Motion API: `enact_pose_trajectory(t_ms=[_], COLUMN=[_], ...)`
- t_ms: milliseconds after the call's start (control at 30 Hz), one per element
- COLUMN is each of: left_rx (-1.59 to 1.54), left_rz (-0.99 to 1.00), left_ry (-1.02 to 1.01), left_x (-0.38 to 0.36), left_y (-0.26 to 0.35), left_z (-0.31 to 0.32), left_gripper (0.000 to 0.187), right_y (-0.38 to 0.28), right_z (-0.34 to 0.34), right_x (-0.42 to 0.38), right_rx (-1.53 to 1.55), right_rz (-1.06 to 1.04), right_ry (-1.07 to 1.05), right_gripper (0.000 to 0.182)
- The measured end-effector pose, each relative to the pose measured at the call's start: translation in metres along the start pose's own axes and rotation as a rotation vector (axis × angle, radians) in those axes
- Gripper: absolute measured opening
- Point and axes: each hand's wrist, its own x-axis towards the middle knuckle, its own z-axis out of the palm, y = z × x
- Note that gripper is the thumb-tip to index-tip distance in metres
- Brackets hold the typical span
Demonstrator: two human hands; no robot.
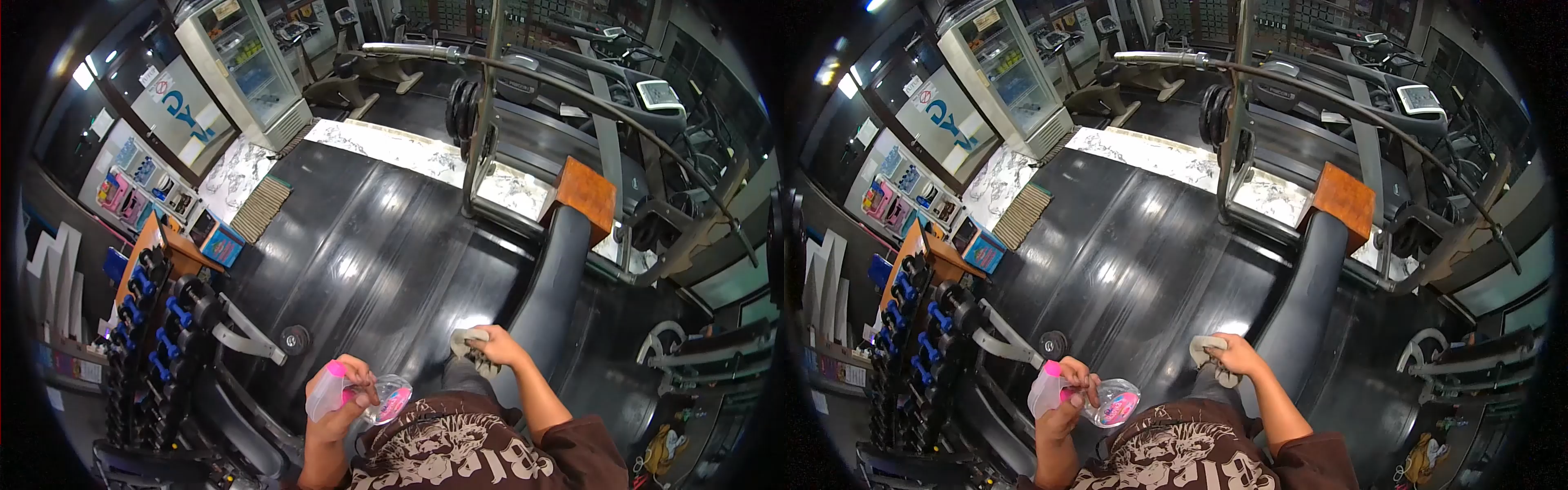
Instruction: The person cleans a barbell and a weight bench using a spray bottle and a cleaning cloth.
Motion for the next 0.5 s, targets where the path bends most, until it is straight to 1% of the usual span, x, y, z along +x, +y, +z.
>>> enact_pose_trajectory(t_ms=[33,100,200,267,367,500], left_rx=[0.006,-0.030,-0.067,-0.084,-0.115,-0.166], left_rz=[0.011,-0.028,-0.093,-0.138,-0.146,-0.120], left_ry=[-0.016,-0.027,0.011,0.051,-0.006,-0.058], left_x=[-0.016,-0.049,-0.092,-0.114,-0.141,-0.160], left_y=[0.006,0.021,0.042,0.053,0.053,0.045], left_z=[-0.008,-0.023,-0.040,-0.048,-0.071,-0.082], left_gripper=[0.030,0.032,0.032,0.032,0.029,0.027], right_y=[-0.010,-0.036,-0.054,-0.052,-0.042,-0.037], right_z=[0.012,0.034,0.062,0.081,0.106,0.121], right_x=[-0.013,-0.045,-0.087,-0.109,-0.136,-0.167], right_rx=[0.027,0.080,0.114,0.130,0.107,0.051], right_rz=[-0.030,-0.086,-0.088,-0.086,-0.077,-0.052], right_ry=[0.002,0.009,-0.011,-0.014,0.015,0.031], right_gripper=[0.020,0.019,0.023,0.025,0.025,0.026])
